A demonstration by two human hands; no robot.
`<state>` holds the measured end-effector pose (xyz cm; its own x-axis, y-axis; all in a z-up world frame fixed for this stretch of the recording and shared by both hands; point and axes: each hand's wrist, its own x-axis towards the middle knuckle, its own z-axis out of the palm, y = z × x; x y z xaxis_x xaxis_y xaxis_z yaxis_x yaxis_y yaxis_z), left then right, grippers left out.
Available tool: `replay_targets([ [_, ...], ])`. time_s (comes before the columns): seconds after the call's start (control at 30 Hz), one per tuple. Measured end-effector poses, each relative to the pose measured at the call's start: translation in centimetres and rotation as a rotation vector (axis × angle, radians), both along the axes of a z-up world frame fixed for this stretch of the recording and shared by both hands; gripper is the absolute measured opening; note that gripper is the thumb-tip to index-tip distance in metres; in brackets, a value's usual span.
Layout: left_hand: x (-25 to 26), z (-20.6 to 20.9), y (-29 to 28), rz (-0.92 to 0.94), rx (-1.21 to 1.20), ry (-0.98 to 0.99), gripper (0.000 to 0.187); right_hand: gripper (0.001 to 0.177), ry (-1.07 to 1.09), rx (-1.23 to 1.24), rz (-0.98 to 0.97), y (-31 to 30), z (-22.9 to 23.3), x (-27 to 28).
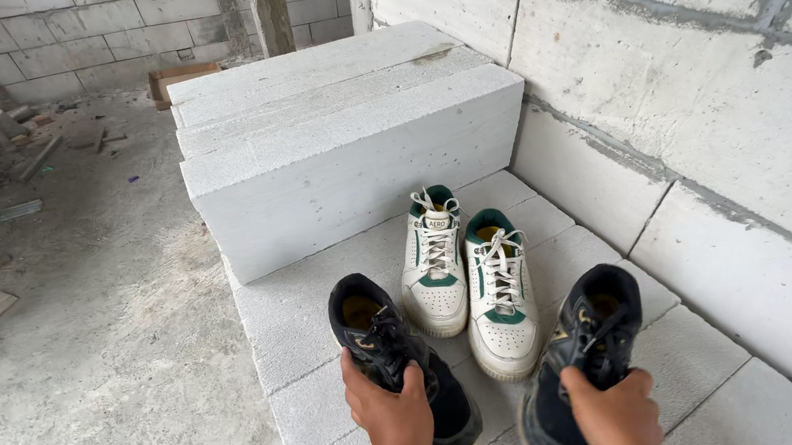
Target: The person removes the laces from a pair of black sneakers and then re-laces them by threading the laces through the eyelets and tying a knot. The shoes are placed on stacked white blocks in a construction-like area.
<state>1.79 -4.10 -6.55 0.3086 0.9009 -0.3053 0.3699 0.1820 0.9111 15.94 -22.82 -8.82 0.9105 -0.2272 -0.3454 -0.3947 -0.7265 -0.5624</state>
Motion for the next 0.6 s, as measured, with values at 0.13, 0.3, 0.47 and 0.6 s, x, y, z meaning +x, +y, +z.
replay_targets([
  [0.13, 0.2, -0.6, -0.2, -0.005, 0.04, -0.001, 0.097, 0.105, 0.052, -0.11, -0.051, 1.2, -2.5, -2.5],
  [0.3, -0.4, -0.1, 0.1, -0.123, 0.029, 0.079, 0.1, 0.111, 0.099, -0.097, 0.011, 1.5, -2.5, -3.9],
  [0.47, -2.6, 2.0, 1.6, -0.319, -0.067, 0.032, 0.102, 0.125, 0.129, 0.022, 0.151, 0.7, 2.2, -4.6],
  [0.6, -3.9, 3.8, 0.1, -0.437, 0.17, 0.044, 0.088, 0.089, -0.48, -0.031, 0.483, 1.5, 5.6, -7.8],
])
